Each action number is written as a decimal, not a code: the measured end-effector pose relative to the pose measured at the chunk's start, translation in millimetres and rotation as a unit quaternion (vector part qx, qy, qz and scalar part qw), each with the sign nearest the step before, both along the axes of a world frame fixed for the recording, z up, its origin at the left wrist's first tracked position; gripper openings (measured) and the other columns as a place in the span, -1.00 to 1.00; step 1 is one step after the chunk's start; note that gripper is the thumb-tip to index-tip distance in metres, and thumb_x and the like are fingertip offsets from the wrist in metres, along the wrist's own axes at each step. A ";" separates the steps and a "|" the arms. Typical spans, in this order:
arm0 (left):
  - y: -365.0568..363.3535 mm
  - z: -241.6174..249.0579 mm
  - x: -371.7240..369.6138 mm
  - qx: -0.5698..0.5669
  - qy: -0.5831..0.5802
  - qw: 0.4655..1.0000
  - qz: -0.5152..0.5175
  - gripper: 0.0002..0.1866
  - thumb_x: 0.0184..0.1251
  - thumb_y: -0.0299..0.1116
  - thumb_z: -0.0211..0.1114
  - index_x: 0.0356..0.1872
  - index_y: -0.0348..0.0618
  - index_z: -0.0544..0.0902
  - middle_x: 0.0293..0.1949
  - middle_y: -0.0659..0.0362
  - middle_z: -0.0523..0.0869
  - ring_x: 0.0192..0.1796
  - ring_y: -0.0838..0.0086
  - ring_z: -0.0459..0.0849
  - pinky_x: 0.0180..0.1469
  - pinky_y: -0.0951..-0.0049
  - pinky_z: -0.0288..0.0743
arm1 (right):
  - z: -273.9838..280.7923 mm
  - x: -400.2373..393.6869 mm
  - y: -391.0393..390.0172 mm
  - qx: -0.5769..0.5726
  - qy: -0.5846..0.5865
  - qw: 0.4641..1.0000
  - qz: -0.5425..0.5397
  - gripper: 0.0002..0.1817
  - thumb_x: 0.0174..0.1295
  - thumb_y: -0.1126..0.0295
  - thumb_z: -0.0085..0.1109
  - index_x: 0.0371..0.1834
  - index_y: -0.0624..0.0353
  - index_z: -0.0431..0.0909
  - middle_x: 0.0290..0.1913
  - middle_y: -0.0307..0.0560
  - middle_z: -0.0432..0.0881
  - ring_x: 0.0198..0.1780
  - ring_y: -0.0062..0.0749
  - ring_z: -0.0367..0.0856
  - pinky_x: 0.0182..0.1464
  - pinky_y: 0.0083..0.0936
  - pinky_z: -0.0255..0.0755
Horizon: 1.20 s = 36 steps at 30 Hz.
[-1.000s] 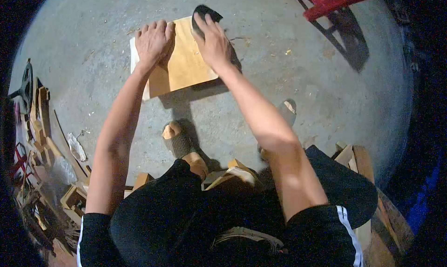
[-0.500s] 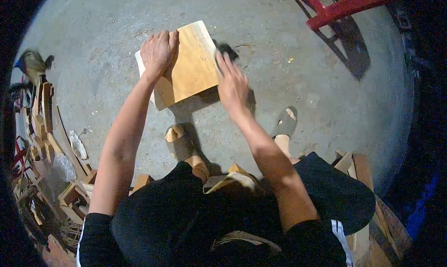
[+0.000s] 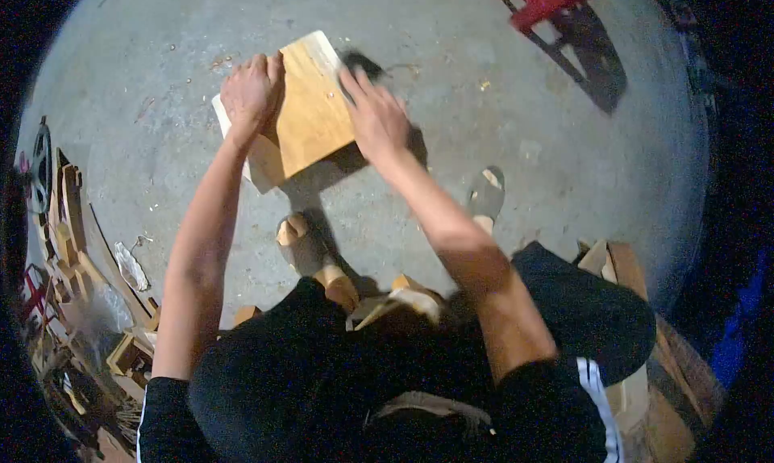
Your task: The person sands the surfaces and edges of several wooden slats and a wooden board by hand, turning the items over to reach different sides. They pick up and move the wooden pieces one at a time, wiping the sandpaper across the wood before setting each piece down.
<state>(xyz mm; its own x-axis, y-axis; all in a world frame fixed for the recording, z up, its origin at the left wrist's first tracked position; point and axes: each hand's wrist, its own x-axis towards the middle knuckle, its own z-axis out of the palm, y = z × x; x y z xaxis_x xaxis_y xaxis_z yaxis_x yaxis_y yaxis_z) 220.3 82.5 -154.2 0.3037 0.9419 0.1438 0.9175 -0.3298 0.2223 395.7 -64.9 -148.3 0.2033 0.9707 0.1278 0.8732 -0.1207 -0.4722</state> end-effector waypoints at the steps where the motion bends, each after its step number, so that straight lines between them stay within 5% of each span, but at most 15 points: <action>1: -2.3 0.8 -0.4 -0.004 -0.003 1.000 -0.004 -0.48 0.51 0.07 -0.03 -0.26 -0.14 0.73 -0.21 -0.02 0.80 -0.07 0.04 0.74 0.05 0.03 0.50 | 1.1 -1.7 27.0 0.019 -0.014 1.000 0.011 -0.38 0.37 0.27 0.12 0.53 -0.20 0.31 0.37 -0.01 0.53 0.15 0.04 0.60 0.14 0.00 0.43; 4: 1.3 -4.3 -1.7 0.001 -0.006 1.000 -0.013 -0.45 0.52 0.08 -0.06 -0.26 -0.16 0.73 -0.20 -0.05 0.80 -0.08 0.02 0.74 0.04 0.00 0.50 | 2.0 -6.2 90.8 -0.023 0.033 0.999 -0.011 -0.39 0.39 0.23 0.08 0.53 -0.25 0.29 0.40 0.00 0.49 0.23 0.05 0.56 0.19 0.07 0.41; 12: 2.1 -6.9 -4.4 -0.009 -0.001 1.000 -0.017 -0.41 0.53 0.13 -0.11 -0.23 -0.14 0.75 -0.16 -0.03 0.81 -0.06 0.01 0.75 0.05 -0.04 0.50 | -1.7 -8.0 -72.5 -0.034 0.028 0.997 -0.067 -0.42 0.43 0.17 0.06 0.54 -0.32 0.30 0.42 -0.01 0.50 0.22 0.01 0.61 0.22 0.06 0.40; 20: 1.2 -3.2 -1.5 -0.035 -0.004 0.999 0.009 -0.38 0.53 0.15 -0.13 -0.20 -0.15 0.75 -0.15 -0.04 0.80 -0.02 0.01 0.75 0.07 -0.04 0.50 | -10.5 -16.6 59.2 0.088 -0.010 0.996 -0.030 -0.43 0.40 0.16 0.09 0.50 -0.29 0.35 0.36 0.02 0.54 0.18 0.04 0.61 0.19 0.06 0.40; 25: 3.4 -4.2 -3.1 -0.020 -0.008 1.000 0.001 -0.40 0.52 0.14 -0.10 -0.22 -0.16 0.74 -0.17 -0.04 0.80 -0.04 0.00 0.75 0.05 -0.05 0.51 | 11.0 -21.8 -74.1 0.000 -0.021 0.999 -0.049 -0.42 0.39 0.35 0.14 0.48 -0.32 0.39 0.44 0.03 0.46 0.35 0.12 0.48 0.29 0.02 0.37; 27: 2.1 -3.1 -0.5 -0.021 -0.004 1.000 0.009 -0.40 0.52 0.14 -0.09 -0.23 -0.17 0.74 -0.19 -0.07 0.80 -0.05 -0.01 0.75 0.03 -0.05 0.52 | 16.9 -32.4 -109.5 -0.027 0.233 0.966 -0.110 -0.44 0.47 0.34 0.08 0.52 -0.27 0.35 0.54 0.07 0.31 0.48 0.23 0.30 0.43 -0.02 0.24; 31: 4.5 -19.1 -13.4 -0.037 0.000 0.999 0.019 -0.38 0.52 0.20 -0.10 -0.17 -0.19 0.68 -0.14 -0.18 0.76 -0.03 -0.18 0.71 0.02 -0.10 0.54 | 5.7 -71.8 -76.0 0.035 0.279 0.953 -0.111 -0.48 0.57 0.20 -0.09 0.57 -0.12 0.26 0.57 0.37 0.13 0.55 0.36 0.12 0.50 -0.10 0.19; 33: 9.1 -23.8 -21.0 -0.120 -0.024 0.992 0.029 -0.21 0.45 0.40 -0.14 -0.22 -0.23 0.70 -0.10 -0.20 0.76 0.05 -0.15 0.71 0.11 -0.11 0.52 | -17.8 -66.6 -42.7 0.088 0.191 0.961 -0.180 -0.44 0.62 0.08 -0.29 0.61 -0.05 0.19 0.63 0.07 0.11 0.59 0.21 0.09 0.53 -0.14 0.13; 35: 7.2 -17.2 -29.2 -0.198 -0.012 0.979 0.041 -0.18 0.37 0.46 0.00 -0.16 -0.25 0.72 -0.06 -0.17 0.78 0.03 -0.03 0.75 0.10 -0.05 0.53 | -5.6 -33.2 -13.9 0.092 0.236 0.954 -0.160 -0.47 0.59 0.13 -0.18 0.58 -0.09 0.23 0.58 0.33 0.12 0.51 0.39 0.19 0.53 -0.15 0.15; 36: 1.8 -36.1 -40.0 -0.308 -0.123 0.943 0.042 -0.23 0.35 0.40 0.13 -0.07 -0.26 0.71 -0.08 -0.12 0.78 0.02 0.09 0.75 0.09 0.07 0.54 | -10.2 -9.6 0.7 0.094 0.222 0.964 -0.116 -0.46 0.59 0.12 -0.17 0.59 -0.11 0.23 0.56 0.32 0.16 0.49 0.38 0.23 0.51 -0.13 0.18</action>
